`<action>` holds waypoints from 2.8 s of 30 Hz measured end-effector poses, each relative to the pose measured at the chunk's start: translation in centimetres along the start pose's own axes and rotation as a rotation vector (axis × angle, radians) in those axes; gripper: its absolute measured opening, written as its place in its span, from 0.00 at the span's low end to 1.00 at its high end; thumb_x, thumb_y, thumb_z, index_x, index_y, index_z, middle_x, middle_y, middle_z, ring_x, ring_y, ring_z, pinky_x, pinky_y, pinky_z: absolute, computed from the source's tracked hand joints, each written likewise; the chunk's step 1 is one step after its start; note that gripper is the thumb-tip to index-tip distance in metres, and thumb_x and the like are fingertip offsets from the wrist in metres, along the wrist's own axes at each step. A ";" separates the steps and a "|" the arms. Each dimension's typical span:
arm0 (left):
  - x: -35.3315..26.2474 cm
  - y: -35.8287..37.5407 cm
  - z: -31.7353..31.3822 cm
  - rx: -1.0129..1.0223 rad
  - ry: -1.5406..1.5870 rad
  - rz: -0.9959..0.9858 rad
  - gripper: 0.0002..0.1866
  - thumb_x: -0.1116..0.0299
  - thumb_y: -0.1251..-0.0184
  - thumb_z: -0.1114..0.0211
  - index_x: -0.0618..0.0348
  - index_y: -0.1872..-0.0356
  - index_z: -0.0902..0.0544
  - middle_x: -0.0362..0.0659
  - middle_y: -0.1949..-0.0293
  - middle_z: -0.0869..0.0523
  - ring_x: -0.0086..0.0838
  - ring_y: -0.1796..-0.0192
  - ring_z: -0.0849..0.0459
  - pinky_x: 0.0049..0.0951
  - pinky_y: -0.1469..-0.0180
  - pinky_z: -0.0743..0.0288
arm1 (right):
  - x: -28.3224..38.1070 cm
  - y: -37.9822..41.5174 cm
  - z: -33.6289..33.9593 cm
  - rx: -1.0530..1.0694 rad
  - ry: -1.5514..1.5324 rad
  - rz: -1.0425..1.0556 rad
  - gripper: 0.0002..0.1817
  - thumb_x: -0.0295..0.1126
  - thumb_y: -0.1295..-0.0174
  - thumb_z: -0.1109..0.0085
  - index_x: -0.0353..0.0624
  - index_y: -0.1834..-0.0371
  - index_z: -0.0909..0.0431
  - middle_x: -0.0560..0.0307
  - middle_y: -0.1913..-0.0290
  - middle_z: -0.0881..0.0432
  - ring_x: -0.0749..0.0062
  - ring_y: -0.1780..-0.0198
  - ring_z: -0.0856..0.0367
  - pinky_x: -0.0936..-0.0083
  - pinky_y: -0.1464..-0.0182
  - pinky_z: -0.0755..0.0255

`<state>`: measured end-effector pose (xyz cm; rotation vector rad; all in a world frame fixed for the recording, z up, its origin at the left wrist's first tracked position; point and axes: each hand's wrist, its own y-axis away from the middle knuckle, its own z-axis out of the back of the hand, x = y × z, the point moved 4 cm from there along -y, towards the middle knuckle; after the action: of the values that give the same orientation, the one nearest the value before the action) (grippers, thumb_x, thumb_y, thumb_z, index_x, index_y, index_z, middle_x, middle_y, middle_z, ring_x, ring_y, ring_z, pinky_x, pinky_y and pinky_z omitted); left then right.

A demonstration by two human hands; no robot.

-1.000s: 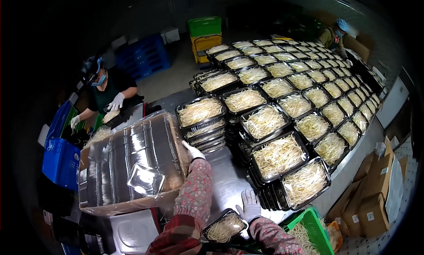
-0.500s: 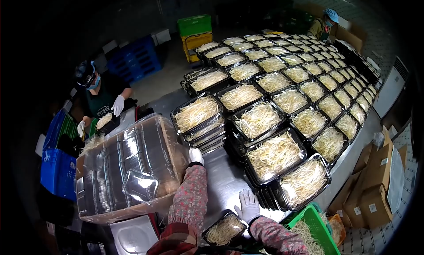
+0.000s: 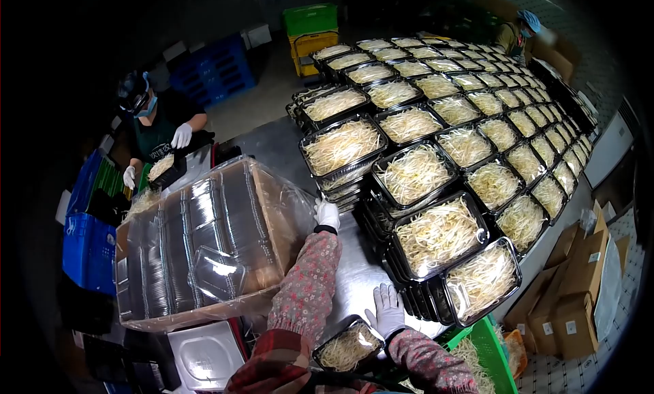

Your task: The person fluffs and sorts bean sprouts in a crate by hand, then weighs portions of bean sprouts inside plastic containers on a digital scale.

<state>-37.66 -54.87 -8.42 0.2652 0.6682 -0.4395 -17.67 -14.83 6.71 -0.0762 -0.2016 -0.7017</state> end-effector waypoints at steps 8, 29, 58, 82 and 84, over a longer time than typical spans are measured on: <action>-7.3 3.7 4.7 0.148 1.251 0.029 0.16 0.66 0.21 0.55 0.60 0.43 0.22 0.44 0.52 0.13 0.34 0.55 0.13 0.35 0.49 0.19 | -0.1 0.0 -0.4 0.011 0.051 -0.001 0.42 0.57 0.33 0.51 0.40 0.23 0.42 0.43 0.22 0.45 0.44 0.21 0.51 0.47 0.23 0.59; -10.6 5.3 -1.0 0.058 0.965 0.210 0.45 0.32 0.27 0.57 0.63 0.25 0.39 0.51 0.25 0.36 0.37 0.24 0.38 0.31 0.23 0.51 | 0.0 -0.3 -0.1 0.058 0.020 -0.027 0.43 0.58 0.34 0.50 0.42 0.22 0.45 0.45 0.20 0.47 0.45 0.20 0.52 0.48 0.24 0.55; 8.0 42.2 24.4 0.332 0.745 -0.147 0.19 0.69 0.30 0.34 0.71 0.43 0.20 0.49 0.49 0.12 0.26 0.48 0.16 0.26 0.42 0.25 | 2.7 6.1 2.6 -0.265 -1.380 -0.429 0.12 0.27 0.36 0.33 0.40 0.53 0.25 0.62 0.63 0.18 0.82 0.62 0.21 0.85 0.62 0.26; 20.3 55.4 48.6 -0.108 0.871 0.284 0.17 0.75 0.23 0.47 0.73 0.40 0.24 0.54 0.46 0.15 0.38 0.45 0.14 0.34 0.39 0.22 | 9.0 -30.0 -4.8 -0.329 -2.078 -0.684 0.25 0.17 0.38 0.45 0.49 0.38 0.33 0.50 0.54 0.18 0.60 0.71 0.18 0.59 0.75 0.16; 20.1 55.7 48.5 -0.094 0.841 0.324 0.16 0.75 0.23 0.48 0.74 0.41 0.23 0.55 0.47 0.15 0.38 0.45 0.14 0.34 0.39 0.21 | 8.7 -30.4 -4.7 -0.234 -2.031 -0.650 0.23 0.20 0.38 0.42 0.47 0.40 0.32 0.49 0.54 0.18 0.55 0.66 0.15 0.52 0.68 0.16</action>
<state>28.78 -30.36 20.67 0.4666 1.4363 0.0398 -30.10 -44.15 3.99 -0.9880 -2.1582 -1.0541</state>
